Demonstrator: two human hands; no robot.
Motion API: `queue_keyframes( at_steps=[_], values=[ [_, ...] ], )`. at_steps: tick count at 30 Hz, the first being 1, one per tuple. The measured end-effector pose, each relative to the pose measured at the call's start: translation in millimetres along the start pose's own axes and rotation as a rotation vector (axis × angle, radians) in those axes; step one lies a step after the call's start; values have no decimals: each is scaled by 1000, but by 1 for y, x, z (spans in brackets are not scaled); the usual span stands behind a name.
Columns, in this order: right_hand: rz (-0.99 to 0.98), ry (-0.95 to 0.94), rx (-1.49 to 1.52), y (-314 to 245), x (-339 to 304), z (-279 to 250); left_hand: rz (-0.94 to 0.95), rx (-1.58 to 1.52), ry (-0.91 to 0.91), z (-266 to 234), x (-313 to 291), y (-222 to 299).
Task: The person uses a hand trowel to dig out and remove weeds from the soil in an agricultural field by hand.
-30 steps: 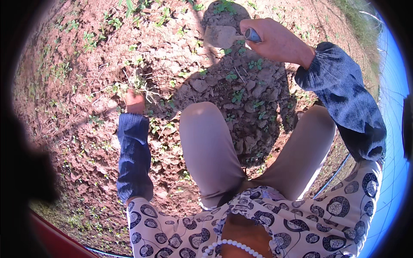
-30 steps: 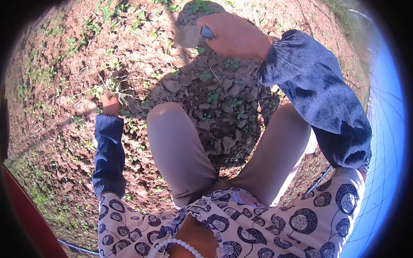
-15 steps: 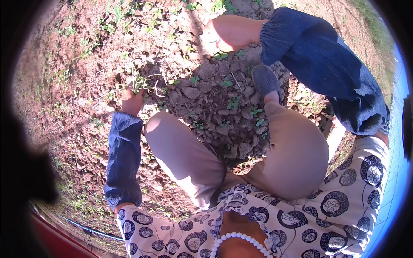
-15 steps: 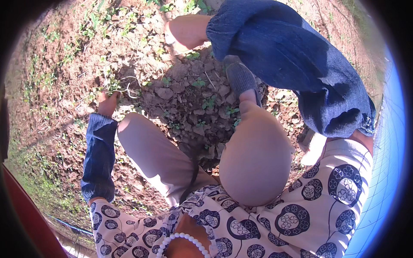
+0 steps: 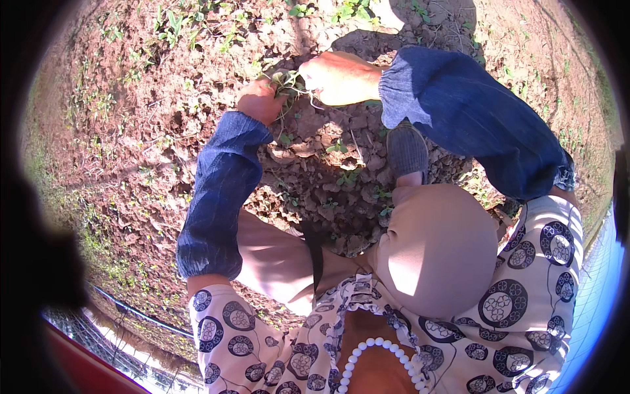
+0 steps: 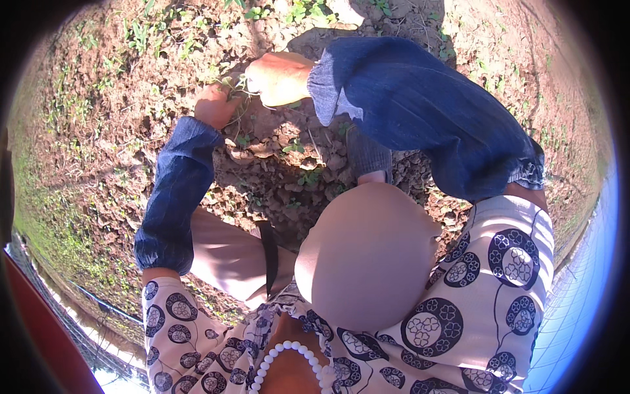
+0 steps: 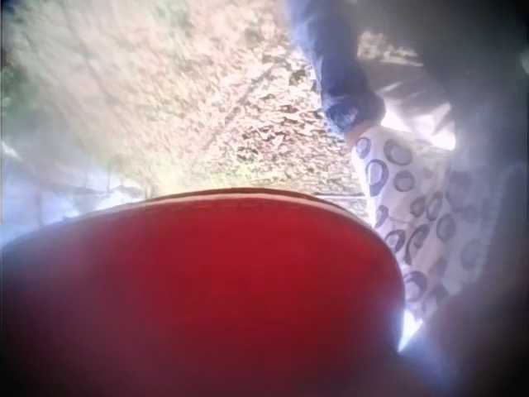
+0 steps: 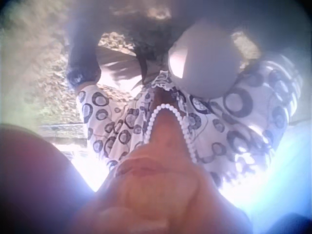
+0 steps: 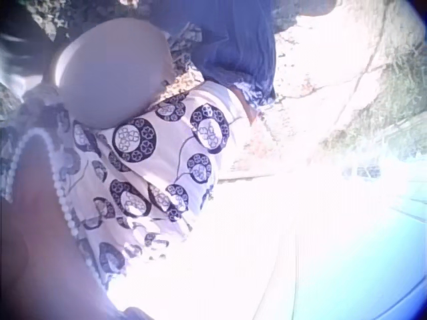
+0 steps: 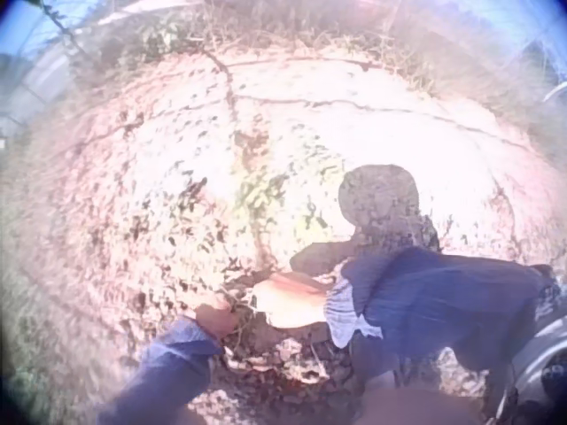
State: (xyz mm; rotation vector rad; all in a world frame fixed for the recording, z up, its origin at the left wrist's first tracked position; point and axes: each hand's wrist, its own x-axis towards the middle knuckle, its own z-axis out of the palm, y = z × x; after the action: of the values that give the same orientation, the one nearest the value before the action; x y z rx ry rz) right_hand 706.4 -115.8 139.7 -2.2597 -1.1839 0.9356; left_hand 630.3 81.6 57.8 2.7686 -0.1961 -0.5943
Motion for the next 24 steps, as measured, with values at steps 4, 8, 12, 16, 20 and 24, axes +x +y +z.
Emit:
queue_keyframes(
  at_steps=[4, 8, 12, 16, 20, 24],
  values=[
    [-33, 103, 126, 25, -12, 15, 125, 16, 222, 11, -4, 13],
    [-98, 110, 132, 39, -18, 17, -139, 25, 120, 23, 6, 15],
    [-22, 28, 130, 23, -23, -6, -341, -1219, 493, 20, -1, -7],
    [-140, 144, -27, 15, -51, -63, -584, -1108, 677, 13, -25, -60],
    [1, 98, 43, 10, -33, -68, -413, -313, 679, 3, 5, -52],
    [49, 24, 23, -5, 11, -61, -385, -388, 342, 3, 18, -35]
  ],
)
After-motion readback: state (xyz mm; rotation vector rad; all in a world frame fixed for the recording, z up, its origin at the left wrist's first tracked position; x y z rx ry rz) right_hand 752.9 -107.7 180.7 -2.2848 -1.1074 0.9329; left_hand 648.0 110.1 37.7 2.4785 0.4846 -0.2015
